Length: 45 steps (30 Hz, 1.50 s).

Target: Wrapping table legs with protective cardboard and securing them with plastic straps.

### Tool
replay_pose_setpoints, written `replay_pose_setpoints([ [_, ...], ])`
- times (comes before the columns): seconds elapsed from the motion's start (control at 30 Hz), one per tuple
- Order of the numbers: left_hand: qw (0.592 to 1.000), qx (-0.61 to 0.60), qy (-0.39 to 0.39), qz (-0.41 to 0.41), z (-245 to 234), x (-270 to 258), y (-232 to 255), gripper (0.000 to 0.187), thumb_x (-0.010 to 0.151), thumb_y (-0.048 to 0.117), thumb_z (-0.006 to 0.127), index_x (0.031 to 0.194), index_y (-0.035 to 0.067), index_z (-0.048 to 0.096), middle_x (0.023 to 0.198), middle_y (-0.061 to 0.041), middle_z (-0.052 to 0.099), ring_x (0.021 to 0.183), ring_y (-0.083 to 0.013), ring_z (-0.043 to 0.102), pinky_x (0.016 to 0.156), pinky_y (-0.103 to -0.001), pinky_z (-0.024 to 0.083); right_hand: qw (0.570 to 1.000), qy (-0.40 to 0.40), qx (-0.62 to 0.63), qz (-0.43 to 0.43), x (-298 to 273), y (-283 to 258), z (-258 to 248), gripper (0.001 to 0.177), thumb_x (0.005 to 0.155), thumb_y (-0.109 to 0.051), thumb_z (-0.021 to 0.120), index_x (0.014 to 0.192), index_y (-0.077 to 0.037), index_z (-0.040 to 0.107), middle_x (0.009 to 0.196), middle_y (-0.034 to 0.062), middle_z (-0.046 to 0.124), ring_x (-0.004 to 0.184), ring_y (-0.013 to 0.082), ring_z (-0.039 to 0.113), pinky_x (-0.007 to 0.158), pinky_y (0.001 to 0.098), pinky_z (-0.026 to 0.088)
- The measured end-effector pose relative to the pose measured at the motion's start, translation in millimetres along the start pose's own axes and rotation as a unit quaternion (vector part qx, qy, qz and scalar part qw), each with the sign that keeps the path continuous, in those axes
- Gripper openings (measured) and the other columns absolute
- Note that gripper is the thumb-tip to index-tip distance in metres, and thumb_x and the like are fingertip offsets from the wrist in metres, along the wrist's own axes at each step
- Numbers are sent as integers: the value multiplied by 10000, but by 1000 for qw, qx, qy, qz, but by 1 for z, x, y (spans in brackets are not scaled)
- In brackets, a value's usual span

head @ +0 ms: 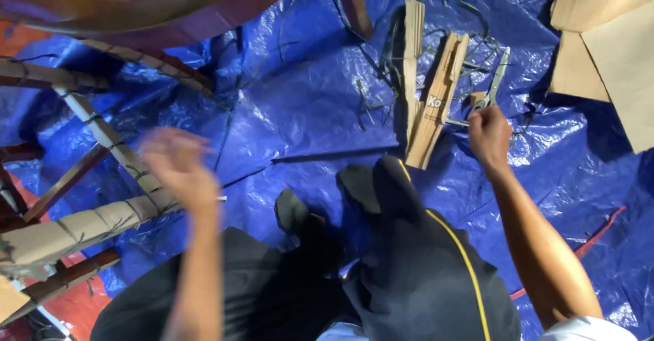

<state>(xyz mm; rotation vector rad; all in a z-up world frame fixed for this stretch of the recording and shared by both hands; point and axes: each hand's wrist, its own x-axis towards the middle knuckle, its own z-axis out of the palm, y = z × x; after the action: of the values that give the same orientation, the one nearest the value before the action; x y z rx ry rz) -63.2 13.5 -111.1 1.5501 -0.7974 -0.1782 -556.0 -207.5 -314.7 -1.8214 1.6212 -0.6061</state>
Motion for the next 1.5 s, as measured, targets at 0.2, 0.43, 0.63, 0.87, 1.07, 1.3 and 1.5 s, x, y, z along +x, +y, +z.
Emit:
replay_pose_setpoints([
  [0.2,980,67,-130,-137,68,-125,-41,88,1038,13,573,1118,9,608,1288,-133,557,920,-185,681,753,-281,587,996,-45,-60,50,2,-39,27,341,931,-292,777,947,29,664,810,192,722,734,331,710,662,446,532],
  [0.43,962,55,-185,-195,101,-116,-2,239,996,82,600,1220,8,571,1124,-111,691,862,-153,727,760,-264,581,994,75,36,65,2,-14,42,206,1066,-193,631,1027,5,670,894,155,723,796,256,703,762,418,551],
  [0.63,947,16,-220,-234,112,-130,-26,200,1043,113,619,1208,15,675,1103,-117,752,913,-171,741,798,-290,595,881,-145,421,157,-25,-49,5,171,1094,-181,548,1111,-42,646,895,39,678,755,126,634,679,266,532],
  [0.87,885,-247,-298,-260,156,-106,5,573,927,106,695,1433,124,427,1364,11,592,1304,-103,552,1079,-286,448,763,-471,429,107,-22,-121,14,262,957,-92,639,1157,63,711,964,82,749,836,147,696,751,280,559],
  [1.07,874,-328,-259,-249,131,-95,20,415,981,75,740,1355,0,577,1264,-81,650,1177,-158,610,1071,-334,486,676,-601,425,36,-31,-159,43,314,1002,-167,709,1219,59,682,1058,156,701,948,236,659,863,394,540],
  [1.3,931,-229,-171,-227,93,-57,23,376,956,110,744,1281,3,587,1186,-55,663,1090,-135,622,997,-300,497,886,-416,135,-155,-12,-147,83,517,920,-286,647,1405,-115,596,1426,174,589,1308,326,546,1088,427,448],
  [1.5,954,-85,-208,-199,143,-41,-51,248,928,73,729,1149,-19,665,1073,-74,716,957,-141,672,871,-305,554,881,-216,-165,-387,49,-158,90,759,811,-423,735,1493,-205,486,1580,214,379,1455,441,347,1160,556,313],
])
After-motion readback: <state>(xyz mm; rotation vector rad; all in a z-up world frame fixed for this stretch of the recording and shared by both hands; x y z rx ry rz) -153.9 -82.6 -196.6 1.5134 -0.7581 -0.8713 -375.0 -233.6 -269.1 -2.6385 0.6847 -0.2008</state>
